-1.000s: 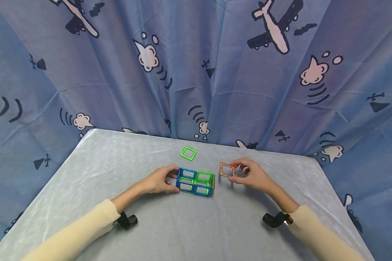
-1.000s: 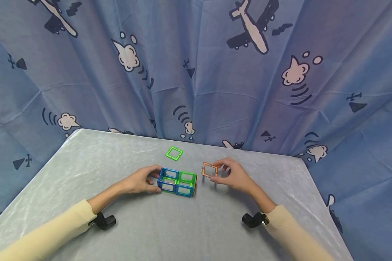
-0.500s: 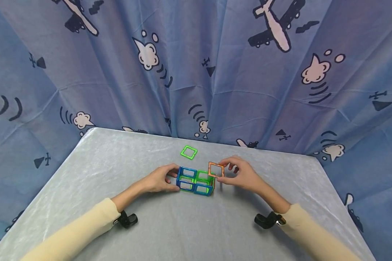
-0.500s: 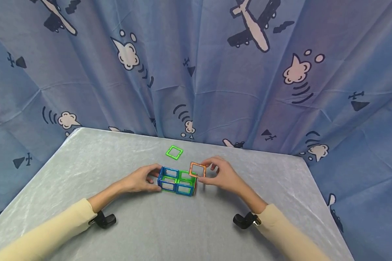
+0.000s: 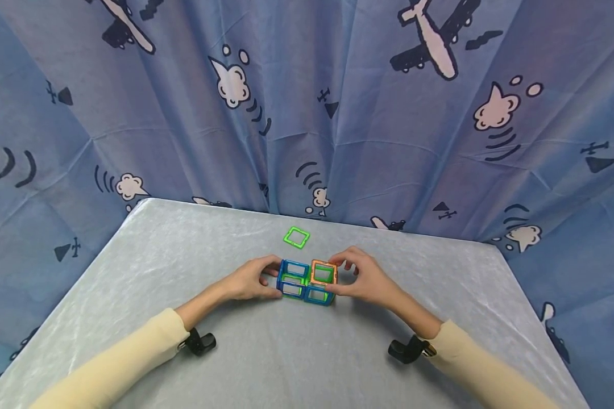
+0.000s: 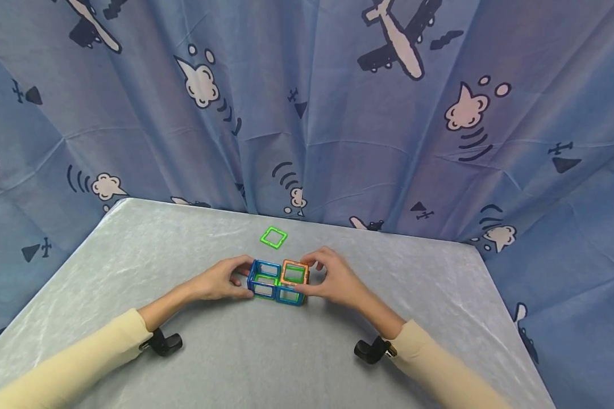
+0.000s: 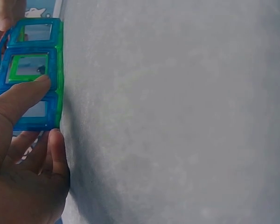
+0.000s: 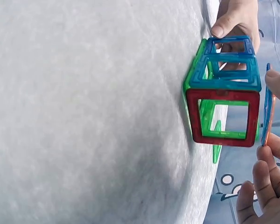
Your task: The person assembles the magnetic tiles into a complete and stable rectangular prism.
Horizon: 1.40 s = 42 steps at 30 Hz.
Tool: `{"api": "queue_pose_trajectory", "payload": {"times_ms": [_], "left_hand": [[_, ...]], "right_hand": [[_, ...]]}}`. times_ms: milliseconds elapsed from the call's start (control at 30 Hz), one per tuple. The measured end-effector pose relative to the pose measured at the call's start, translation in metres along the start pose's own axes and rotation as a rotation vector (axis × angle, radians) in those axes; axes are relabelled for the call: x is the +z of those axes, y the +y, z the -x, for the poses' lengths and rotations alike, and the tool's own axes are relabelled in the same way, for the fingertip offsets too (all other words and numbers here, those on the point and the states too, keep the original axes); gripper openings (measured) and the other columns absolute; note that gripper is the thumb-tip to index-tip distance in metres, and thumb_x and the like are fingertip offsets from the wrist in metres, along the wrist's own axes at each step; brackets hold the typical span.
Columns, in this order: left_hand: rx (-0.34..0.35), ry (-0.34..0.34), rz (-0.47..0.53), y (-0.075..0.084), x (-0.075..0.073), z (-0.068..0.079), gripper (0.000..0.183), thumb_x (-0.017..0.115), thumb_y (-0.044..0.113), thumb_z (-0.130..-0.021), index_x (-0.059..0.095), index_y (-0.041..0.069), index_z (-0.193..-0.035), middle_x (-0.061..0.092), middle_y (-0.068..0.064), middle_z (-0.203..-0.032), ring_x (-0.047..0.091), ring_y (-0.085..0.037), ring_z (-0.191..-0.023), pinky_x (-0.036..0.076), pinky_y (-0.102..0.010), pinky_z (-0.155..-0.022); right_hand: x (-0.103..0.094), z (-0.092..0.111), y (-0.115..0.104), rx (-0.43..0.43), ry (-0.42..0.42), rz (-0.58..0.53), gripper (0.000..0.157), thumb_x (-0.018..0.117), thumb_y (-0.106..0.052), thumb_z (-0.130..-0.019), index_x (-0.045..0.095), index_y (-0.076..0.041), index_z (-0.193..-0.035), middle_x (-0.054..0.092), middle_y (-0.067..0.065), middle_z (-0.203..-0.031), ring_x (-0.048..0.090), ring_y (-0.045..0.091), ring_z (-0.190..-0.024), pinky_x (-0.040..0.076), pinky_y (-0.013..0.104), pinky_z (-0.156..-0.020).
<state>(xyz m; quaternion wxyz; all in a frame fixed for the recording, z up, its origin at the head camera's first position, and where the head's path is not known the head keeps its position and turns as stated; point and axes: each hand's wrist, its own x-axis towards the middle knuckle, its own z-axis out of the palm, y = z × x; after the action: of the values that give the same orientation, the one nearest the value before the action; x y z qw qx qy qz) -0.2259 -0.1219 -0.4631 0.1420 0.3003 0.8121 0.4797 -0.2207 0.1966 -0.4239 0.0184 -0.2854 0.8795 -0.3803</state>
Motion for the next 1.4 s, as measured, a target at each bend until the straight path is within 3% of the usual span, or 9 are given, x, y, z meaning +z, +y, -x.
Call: {"api": "queue_pose_trajectory", "payload": {"times_ms": [200, 433, 900, 1033, 1300, 1400], "left_hand": [[-0.006, 0.001, 0.002, -0.001, 0.0, -0.001, 0.059, 0.085, 0.008, -0.084, 0.055, -0.004, -0.134, 0.064, -0.015, -0.124, 0.061, -0.029, -0.115, 0.054, -0.037, -0.086], [-0.031, 0.007, -0.004, -0.002, 0.001, -0.001, 0.058, 0.086, 0.008, -0.083, 0.056, -0.002, -0.133, 0.064, -0.013, -0.123, 0.061, -0.027, -0.113, 0.054, -0.034, -0.083], [-0.032, 0.0, 0.003, -0.001, 0.001, -0.002, 0.059, 0.086, 0.008, -0.083, 0.056, -0.002, -0.132, 0.064, -0.013, -0.124, 0.062, -0.027, -0.113, 0.054, -0.035, -0.083], [-0.028, -0.041, -0.005, 0.002, -0.004, -0.004, 0.063, 0.087, 0.007, -0.082, 0.054, -0.003, -0.134, 0.062, -0.015, -0.126, 0.061, -0.027, -0.114, 0.054, -0.033, -0.083], [-0.043, -0.229, 0.009, 0.007, -0.033, -0.019, 0.08, 0.084, -0.005, -0.079, 0.042, -0.004, -0.147, 0.052, -0.021, -0.141, 0.057, -0.033, -0.123, 0.051, -0.041, -0.093], [-0.037, -0.23, 0.018, 0.004, -0.043, -0.029, 0.076, 0.083, -0.005, -0.08, 0.044, -0.005, -0.146, 0.053, -0.024, -0.139, 0.057, -0.037, -0.122, 0.051, -0.044, -0.095]], "right_hand": [[0.003, 0.0, -0.003, 0.031, -0.018, 0.003, 0.05, 0.092, -0.034, -0.075, 0.072, -0.015, -0.117, 0.059, -0.002, -0.106, 0.056, 0.027, -0.095, 0.051, 0.053, -0.076], [0.004, 0.002, -0.005, 0.022, -0.008, 0.029, 0.05, 0.092, -0.035, -0.075, 0.071, -0.017, -0.117, 0.059, -0.004, -0.107, 0.057, 0.025, -0.095, 0.05, 0.045, -0.074], [0.013, 0.01, 0.005, 0.033, 0.019, -0.071, 0.059, 0.093, -0.034, -0.075, 0.067, -0.018, -0.125, 0.061, 0.0, -0.112, 0.058, 0.027, -0.098, 0.05, 0.049, -0.075], [0.015, 0.011, 0.006, 0.039, 0.018, -0.087, 0.059, 0.093, -0.032, -0.076, 0.066, -0.018, -0.126, 0.062, 0.006, -0.114, 0.059, 0.031, -0.099, 0.05, 0.049, -0.075], [0.016, 0.011, 0.006, 0.047, 0.007, -0.111, 0.059, 0.092, -0.03, -0.077, 0.065, -0.016, -0.127, 0.061, 0.005, -0.116, 0.06, 0.031, -0.099, 0.051, 0.051, -0.074], [0.016, 0.011, 0.007, 0.05, 0.006, -0.115, 0.059, 0.092, -0.03, -0.077, 0.065, -0.016, -0.128, 0.061, 0.004, -0.116, 0.059, 0.032, -0.099, 0.051, 0.051, -0.075]]}}
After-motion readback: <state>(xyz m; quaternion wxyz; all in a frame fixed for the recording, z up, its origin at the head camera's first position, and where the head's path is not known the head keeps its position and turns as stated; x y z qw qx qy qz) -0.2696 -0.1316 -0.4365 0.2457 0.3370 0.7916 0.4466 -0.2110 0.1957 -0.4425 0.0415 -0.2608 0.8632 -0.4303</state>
